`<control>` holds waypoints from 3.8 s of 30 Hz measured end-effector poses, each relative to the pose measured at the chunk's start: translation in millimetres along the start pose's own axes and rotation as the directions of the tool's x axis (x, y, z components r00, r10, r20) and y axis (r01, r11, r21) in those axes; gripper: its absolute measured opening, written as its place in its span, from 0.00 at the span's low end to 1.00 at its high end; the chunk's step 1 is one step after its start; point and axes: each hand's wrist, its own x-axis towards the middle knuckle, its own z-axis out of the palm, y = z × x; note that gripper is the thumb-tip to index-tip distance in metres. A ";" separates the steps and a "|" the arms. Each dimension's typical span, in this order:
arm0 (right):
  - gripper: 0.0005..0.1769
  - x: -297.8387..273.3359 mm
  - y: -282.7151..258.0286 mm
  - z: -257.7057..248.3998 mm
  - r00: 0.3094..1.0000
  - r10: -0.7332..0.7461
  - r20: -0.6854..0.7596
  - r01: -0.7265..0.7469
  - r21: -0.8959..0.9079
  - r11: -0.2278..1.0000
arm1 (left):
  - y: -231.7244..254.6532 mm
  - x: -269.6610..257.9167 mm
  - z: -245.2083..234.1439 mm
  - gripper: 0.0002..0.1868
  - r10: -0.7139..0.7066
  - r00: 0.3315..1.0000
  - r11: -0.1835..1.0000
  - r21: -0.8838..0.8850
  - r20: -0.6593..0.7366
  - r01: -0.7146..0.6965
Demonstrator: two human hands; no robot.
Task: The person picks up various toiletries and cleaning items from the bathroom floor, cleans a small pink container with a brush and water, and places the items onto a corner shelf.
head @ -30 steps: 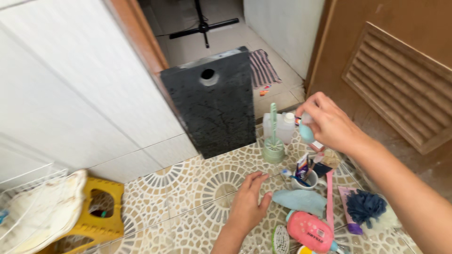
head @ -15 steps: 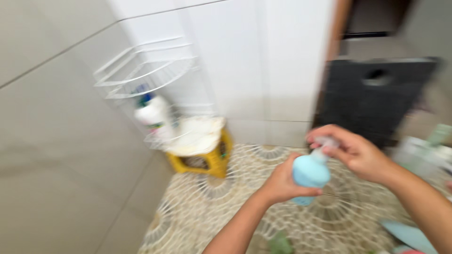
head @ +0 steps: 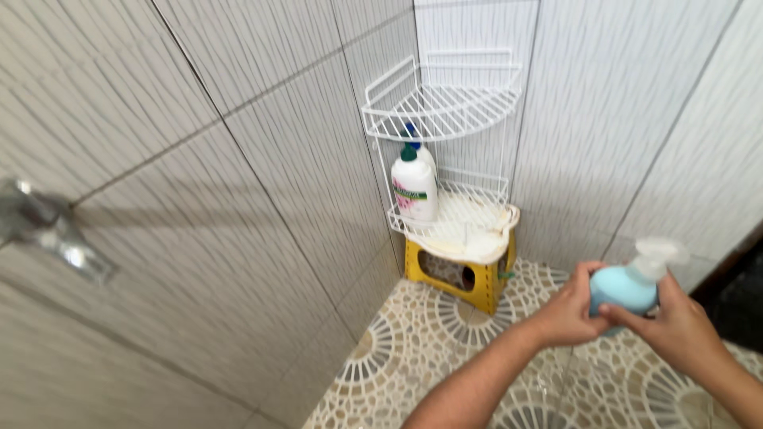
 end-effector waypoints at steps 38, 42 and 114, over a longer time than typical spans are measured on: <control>0.49 269.0 -195.1 252.5 0.968 -0.248 0.042 0.231 0.234 0.944 | -153.5 -11.9 -239.7 0.56 -0.249 0.937 0.666 0.660 -0.245 0.349; 0.48 278.4 -196.3 252.5 0.967 -0.225 0.123 0.176 0.321 0.931 | -154.8 -12.8 -237.2 0.55 -0.249 0.935 0.677 0.645 -0.253 0.355; 0.46 287.7 -191.2 245.3 0.961 -0.245 0.124 0.176 0.407 0.896 | -148.8 -2.5 -230.8 0.57 -0.384 0.887 0.644 0.615 -0.256 0.456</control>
